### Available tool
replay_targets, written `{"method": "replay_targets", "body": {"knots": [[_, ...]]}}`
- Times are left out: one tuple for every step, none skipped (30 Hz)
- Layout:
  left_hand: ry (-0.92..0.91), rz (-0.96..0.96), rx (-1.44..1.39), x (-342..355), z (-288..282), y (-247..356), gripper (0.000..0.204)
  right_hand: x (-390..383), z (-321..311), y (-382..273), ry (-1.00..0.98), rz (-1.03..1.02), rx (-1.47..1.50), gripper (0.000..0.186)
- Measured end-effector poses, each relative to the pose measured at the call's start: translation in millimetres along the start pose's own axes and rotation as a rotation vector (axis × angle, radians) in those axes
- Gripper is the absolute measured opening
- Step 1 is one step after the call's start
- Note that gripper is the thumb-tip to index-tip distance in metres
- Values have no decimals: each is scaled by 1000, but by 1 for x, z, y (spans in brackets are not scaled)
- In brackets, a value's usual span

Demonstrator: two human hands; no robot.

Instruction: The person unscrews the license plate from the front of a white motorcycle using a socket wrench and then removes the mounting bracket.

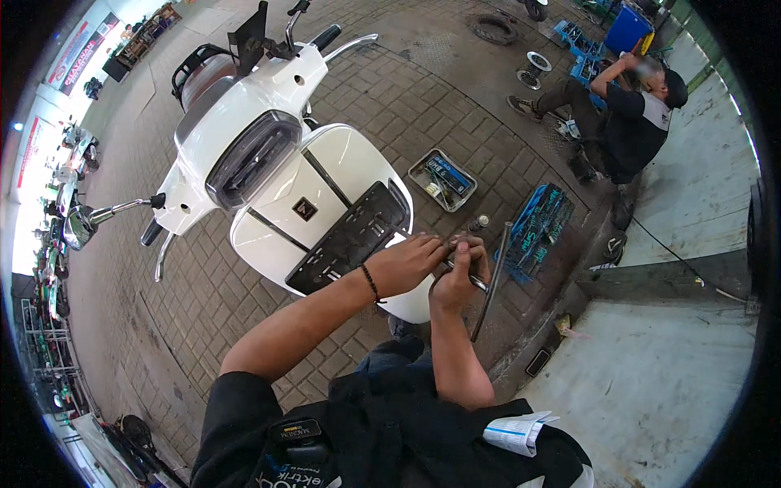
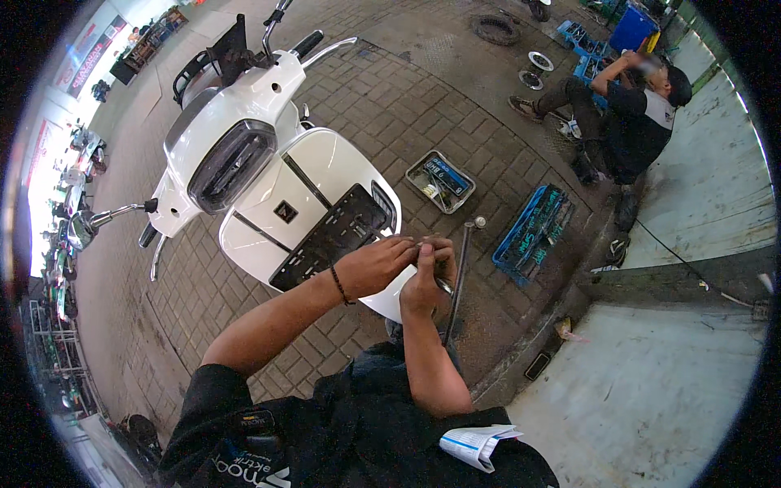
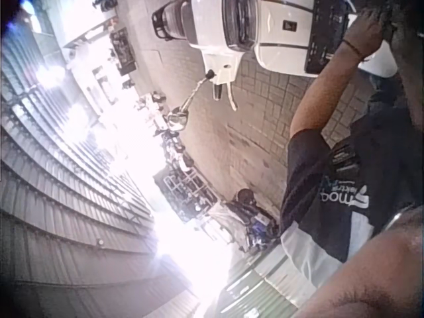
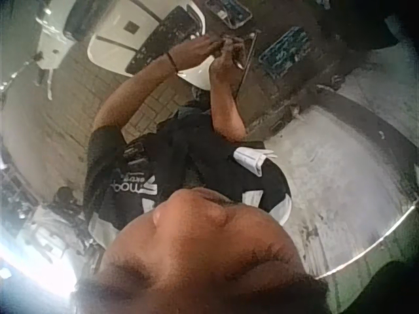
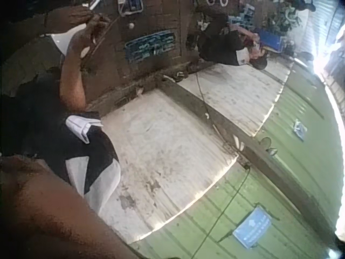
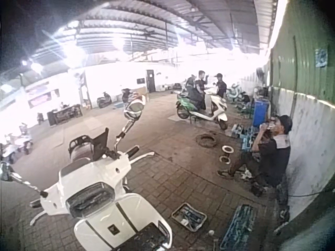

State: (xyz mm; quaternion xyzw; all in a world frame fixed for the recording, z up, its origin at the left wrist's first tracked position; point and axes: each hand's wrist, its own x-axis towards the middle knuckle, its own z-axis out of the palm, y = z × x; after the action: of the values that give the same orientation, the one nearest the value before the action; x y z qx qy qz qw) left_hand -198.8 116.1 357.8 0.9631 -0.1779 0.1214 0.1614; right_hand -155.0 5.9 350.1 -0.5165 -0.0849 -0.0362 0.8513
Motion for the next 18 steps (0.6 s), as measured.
{"method": "replay_targets", "body": {"knots": [[-63, -5, -12, 0, -4, 0, 31, 1, -1, 0, -17, -17, 5, 23], [-90, -13, -5, -1, -4, -1, 28, 0, -2, -1, -22, -12, -34, 23], [-115, -22, 2, -2, -5, -2, 26, -1, -1, -6, -30, -7, -74, 22], [-140, -32, 8, -3, -5, -2, 23, -2, 0, -10, -38, -2, -115, 22], [-139, -79, -6, -5, -6, -3, 22, -3, -1, -9, -44, -15, -147, 21], [-139, -123, -22, -4, -11, -3, 22, -5, -3, -7, -46, -29, -181, 21], [-139, -167, -38, -2, -15, -2, 22, -6, -4, -5, -47, -43, -215, 20], [-92, -231, -38, 2, -17, 1, 25, -8, -5, -4, -55, -18, -184, 20], [-46, -295, -34, 7, -21, 5, 29, -9, -4, -4, -64, 8, -150, 20], [0, -359, -31, 11, -24, 7, 33, -11, -3, -5, -71, 33, -115, 20], [42, -371, 2, 11, -15, 0, 43, -11, 0, -5, -58, -10, -205, 22], [27, -413, 32, 9, -10, -6, 43, -9, -2, -3, -86, -45, -255, 23], [14, -450, 63, 5, -8, -12, 43, -6, -6, 0, -112, -85, -304, 24], [1, -484, 94, 1, -4, -19, 43, -2, -12, 3, -134, -125, -354, 24], [-26, -531, 118, -3, 0, -27, 41, -1, -23, 6, -170, -114, -477, 24], [-64, -593, 148, -9, 5, -36, 36, -2, -24, 1, -181, -26, -379, 24], [-102, -597, 211, -15, 10, -42, 30, -4, -25, -4, -190, 59, -282, 24], [-134, -593, 274, -17, 14, -47, 25, -5, -27, -11, -197, 134, -186, 25]]}}
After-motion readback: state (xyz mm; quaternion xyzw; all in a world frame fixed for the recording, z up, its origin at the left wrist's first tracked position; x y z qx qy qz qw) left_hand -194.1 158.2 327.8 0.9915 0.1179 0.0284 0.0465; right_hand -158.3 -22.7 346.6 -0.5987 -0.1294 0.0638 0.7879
